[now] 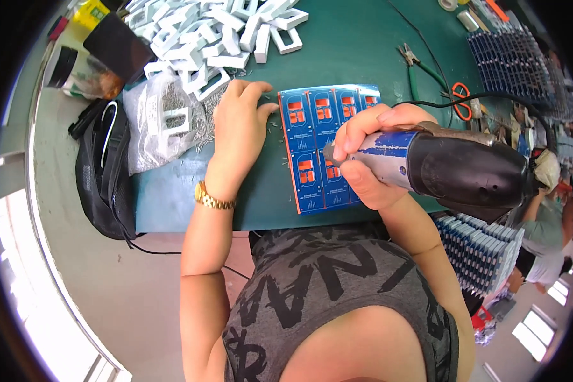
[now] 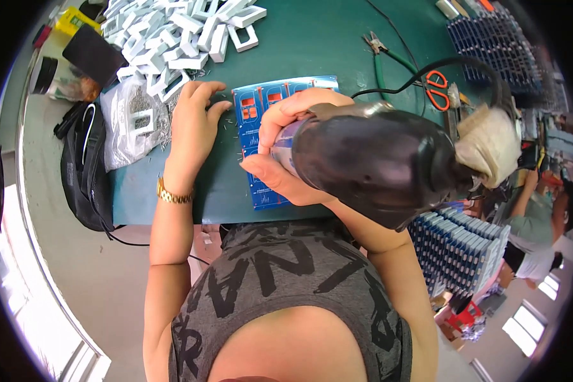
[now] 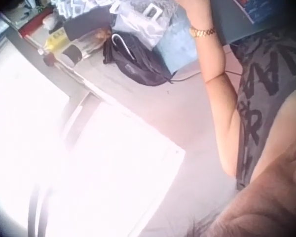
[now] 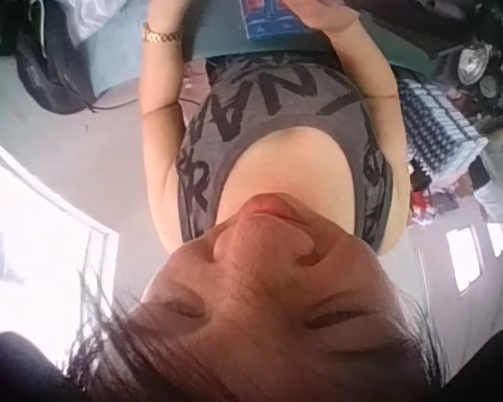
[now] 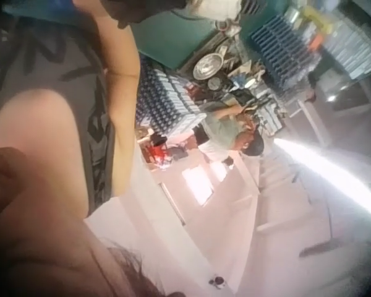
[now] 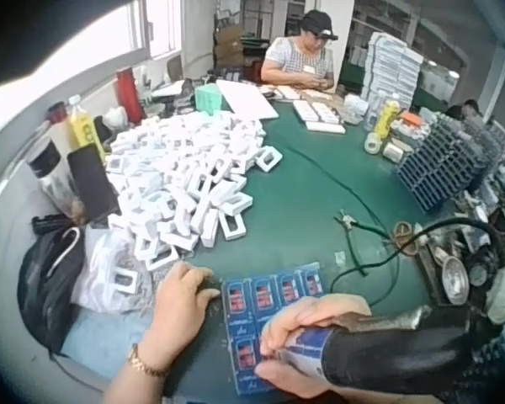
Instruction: The person assembles electronic components onto a circuit board using an electric screwdriver to secure screws into housing parts.
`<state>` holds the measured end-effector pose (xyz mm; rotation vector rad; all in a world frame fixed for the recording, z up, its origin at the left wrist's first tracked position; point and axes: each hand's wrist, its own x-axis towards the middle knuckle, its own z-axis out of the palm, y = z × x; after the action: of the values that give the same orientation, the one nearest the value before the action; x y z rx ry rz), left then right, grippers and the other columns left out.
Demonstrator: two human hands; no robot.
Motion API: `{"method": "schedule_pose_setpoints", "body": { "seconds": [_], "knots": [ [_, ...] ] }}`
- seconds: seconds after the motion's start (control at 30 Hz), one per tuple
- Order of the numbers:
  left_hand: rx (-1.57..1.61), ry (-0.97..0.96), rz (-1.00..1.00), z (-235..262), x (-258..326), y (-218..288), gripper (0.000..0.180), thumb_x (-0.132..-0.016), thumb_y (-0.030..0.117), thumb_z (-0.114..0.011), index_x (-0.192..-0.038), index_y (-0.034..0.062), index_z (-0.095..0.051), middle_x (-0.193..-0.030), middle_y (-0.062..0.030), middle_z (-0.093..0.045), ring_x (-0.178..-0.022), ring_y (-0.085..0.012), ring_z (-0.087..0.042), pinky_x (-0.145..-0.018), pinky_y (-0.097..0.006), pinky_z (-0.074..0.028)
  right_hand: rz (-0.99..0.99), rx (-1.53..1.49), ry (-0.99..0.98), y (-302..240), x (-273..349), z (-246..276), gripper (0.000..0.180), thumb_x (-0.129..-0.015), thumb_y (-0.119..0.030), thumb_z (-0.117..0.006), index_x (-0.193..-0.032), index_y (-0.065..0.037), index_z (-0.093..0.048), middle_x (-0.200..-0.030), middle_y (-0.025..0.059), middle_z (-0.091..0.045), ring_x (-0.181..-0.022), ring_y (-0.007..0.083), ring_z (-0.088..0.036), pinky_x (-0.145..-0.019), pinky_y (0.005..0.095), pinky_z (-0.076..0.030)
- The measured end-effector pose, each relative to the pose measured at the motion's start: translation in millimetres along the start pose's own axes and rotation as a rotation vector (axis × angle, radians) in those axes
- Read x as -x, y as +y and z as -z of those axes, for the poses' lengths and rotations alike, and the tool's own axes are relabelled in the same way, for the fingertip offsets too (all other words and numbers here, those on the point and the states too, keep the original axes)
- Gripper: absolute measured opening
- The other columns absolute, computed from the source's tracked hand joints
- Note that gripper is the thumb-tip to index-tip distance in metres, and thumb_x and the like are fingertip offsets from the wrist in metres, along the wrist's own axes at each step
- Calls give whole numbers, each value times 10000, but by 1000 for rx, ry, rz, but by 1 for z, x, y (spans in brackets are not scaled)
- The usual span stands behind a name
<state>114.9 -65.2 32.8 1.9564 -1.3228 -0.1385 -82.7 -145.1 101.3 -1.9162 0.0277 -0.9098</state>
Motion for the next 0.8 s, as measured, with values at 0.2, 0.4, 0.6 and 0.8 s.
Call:
{"method": "schedule_pose_setpoints", "body": {
  "seconds": [0.2, 0.4, 0.6, 0.8],
  "knots": [
    [-197, -82, -89, -9, -6, -16, 107, -816, 191, -691, -855, 101, -648, -864, -53, -568, -848, -272, -570, -719, -409, -446, -37, 104, -60, -1, -15, -10, 519, -778, 108, -609, -1188, -88, -357, -833, 120, -565, -673, 179, -588, -611, 311, -539],
    [-135, -96, -140, -6, -3, -23, 113, -814, 204, -701, -816, 108, -642, -883, -48, -567, -891, -266, -556, -738, -409, -441, -37, 83, -167, 3, -16, -10, 525, -783, 64, -641, -1181, -113, -348, -814, 107, -547, -651, 181, -570, -585, 310, -521],
    [-68, -157, -207, 7, 1, -16, 93, -778, 93, -701, -807, 37, -633, -912, -85, -575, -916, -307, -546, -807, -404, -452, -13, -341, 221, 16, -8, -20, 520, -694, 72, -636, -1158, -14, -417, -738, 96, -588, -665, 160, -603, -606, 286, -520],
    [-262, -192, -244, 16, 9, -6, 57, -824, 38, -642, -860, 34, -598, -906, -89, -590, -894, -313, -562, -797, -382, -459, 13, -568, 385, 21, 4, 0, 569, -772, 55, -609, -1277, -39, -364, -805, 107, -549, -645, 192, -580, -623, 350, -510]
  ]
}}
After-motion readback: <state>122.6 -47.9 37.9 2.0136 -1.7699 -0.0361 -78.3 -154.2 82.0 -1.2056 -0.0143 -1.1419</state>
